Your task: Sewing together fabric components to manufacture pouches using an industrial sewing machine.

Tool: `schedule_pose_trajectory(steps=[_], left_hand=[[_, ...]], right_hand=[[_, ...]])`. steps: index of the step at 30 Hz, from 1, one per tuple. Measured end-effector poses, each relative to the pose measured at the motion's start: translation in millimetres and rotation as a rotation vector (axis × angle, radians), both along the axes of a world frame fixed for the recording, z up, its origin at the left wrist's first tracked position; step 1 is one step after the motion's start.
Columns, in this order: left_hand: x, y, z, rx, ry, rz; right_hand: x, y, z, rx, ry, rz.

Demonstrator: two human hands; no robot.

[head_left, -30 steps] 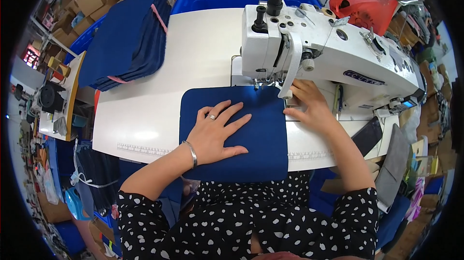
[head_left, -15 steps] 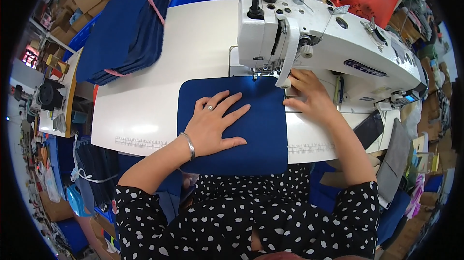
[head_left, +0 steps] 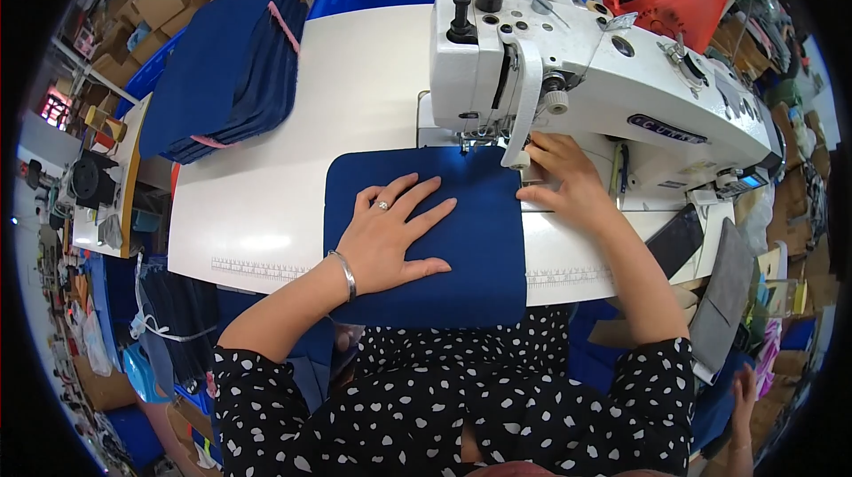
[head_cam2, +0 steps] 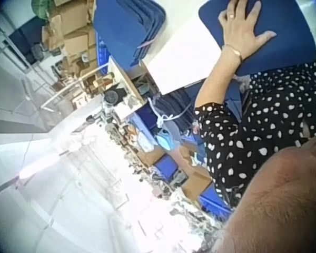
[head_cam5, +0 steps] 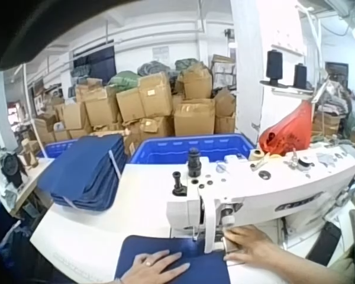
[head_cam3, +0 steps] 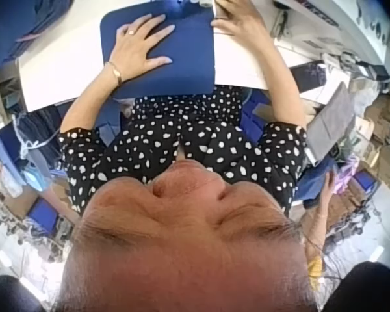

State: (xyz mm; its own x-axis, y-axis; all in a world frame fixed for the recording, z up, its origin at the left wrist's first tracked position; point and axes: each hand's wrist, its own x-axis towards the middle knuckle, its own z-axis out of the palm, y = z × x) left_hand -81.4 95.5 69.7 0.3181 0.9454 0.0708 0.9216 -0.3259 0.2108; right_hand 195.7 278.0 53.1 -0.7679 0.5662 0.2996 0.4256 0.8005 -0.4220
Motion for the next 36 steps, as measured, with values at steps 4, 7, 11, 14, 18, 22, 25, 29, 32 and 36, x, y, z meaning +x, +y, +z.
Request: schedule_pose_trajectory(steps=[4, 7, 11, 14, 18, 22, 25, 29, 32, 36], left_hand=[[-1.0, 1.8, -0.2, 0.018, -0.001, -0.005], [-2.7, 1.6, -2.6, 0.021, -0.005, -0.006], [-1.3, 0.6, -3.5, 0.015, -0.027, -0.006], [0.1, -0.8, -3.9, 0.010, -0.022, -0.004], [0.3, -2.1, -4.4, 0.012, -0.008, 0.000], [-1.6, -1.4, -6.1, 0.019, -0.019, -0.003], [-3.6, 0.8, -5.4, 0.021, -0.019, -0.001], [-2.6, -0.6, 2.9, 0.050, -0.004, -0.020], [5.2, 6.7, 6.8, 0.018, -0.029, -0.026], [3.8, 2.2, 0.7, 0.021, -0.001, 0.010]], right_hand=[[-0.7, 1.7, 1.1, -0.021, 0.002, -0.012], [-3.6, 1.1, 0.5, -0.055, 0.005, -0.015], [-1.5, -0.5, 1.3, -0.051, 0.007, -0.028], [0.3, -0.8, 0.6, -0.059, 0.016, -0.024], [0.3, -3.5, 2.3, -0.074, -0.008, -0.048], [-0.9, -1.2, 0.4, -0.073, -0.005, -0.041], [-3.0, 0.9, 0.1, -0.072, 0.001, -0.033], [0.9, 0.7, 4.3, -0.097, 0.030, -0.011], [11.4, -0.4, -4.4, -0.068, 0.005, -0.033], [0.3, 4.9, -27.4, -0.057, 0.001, -0.003]])
